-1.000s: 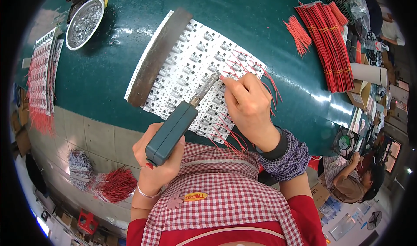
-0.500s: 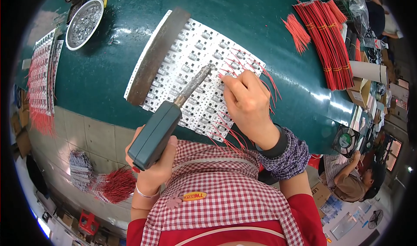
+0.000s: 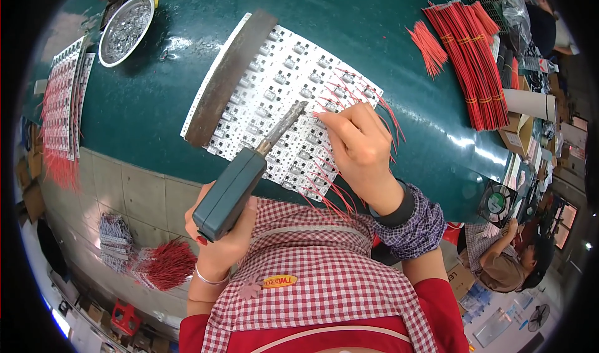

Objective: The person attaches wires to a circuit board by positioning individual wires onto the board by hand and soldering them in place using a soldering iron.

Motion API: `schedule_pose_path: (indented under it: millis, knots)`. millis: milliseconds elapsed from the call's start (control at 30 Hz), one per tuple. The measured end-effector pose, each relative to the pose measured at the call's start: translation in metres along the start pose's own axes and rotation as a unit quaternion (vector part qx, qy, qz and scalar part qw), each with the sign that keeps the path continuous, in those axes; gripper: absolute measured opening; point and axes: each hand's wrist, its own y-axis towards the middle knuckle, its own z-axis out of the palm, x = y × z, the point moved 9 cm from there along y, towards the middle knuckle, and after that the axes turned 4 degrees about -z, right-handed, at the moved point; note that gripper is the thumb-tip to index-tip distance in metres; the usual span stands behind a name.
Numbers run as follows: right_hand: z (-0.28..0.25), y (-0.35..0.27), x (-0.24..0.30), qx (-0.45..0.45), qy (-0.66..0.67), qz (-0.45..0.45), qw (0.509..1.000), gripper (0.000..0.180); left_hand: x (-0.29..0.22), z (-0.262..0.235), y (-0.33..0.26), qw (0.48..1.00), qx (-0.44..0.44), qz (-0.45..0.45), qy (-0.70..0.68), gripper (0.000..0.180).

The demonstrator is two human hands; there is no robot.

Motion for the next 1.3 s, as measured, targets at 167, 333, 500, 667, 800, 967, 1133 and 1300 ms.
schedule_pose_path:
  millis: [167,333,500,667,800,967,1133,1300]
  knots:
    - [0.002,0.000,-0.002,0.015,0.003,0.003,1.000,0.028,0.001,0.003,-0.001,0.999,0.030,-0.026,0.016,0.019]
    - [0.003,0.001,-0.002,0.024,0.003,0.005,1.000,0.027,0.000,0.005,-0.001,0.999,0.036,-0.015,0.014,0.016]
    - [0.004,0.002,-0.002,0.031,-0.001,0.005,1.000,0.027,-0.001,0.006,-0.002,0.999,0.038,-0.009,0.012,0.016]
    - [0.004,0.003,-0.002,0.041,-0.004,0.011,0.999,0.025,-0.001,0.008,-0.001,0.998,0.051,-0.011,0.018,0.013]
    - [0.006,0.003,-0.003,0.048,-0.014,0.013,0.999,0.024,-0.003,0.009,0.000,0.999,0.047,-0.007,0.012,0.012]
    - [0.007,0.004,-0.003,0.051,-0.027,0.004,0.998,0.024,-0.002,0.008,0.000,0.999,0.036,-0.004,0.013,0.012]
    - [0.007,0.004,-0.003,0.058,-0.026,0.008,0.998,0.023,0.005,0.006,-0.007,0.999,0.030,0.005,0.009,0.014]
    - [0.007,0.004,-0.003,0.059,-0.029,0.008,0.998,0.023,0.012,-0.001,-0.014,1.000,0.011,-0.024,-0.005,0.020]
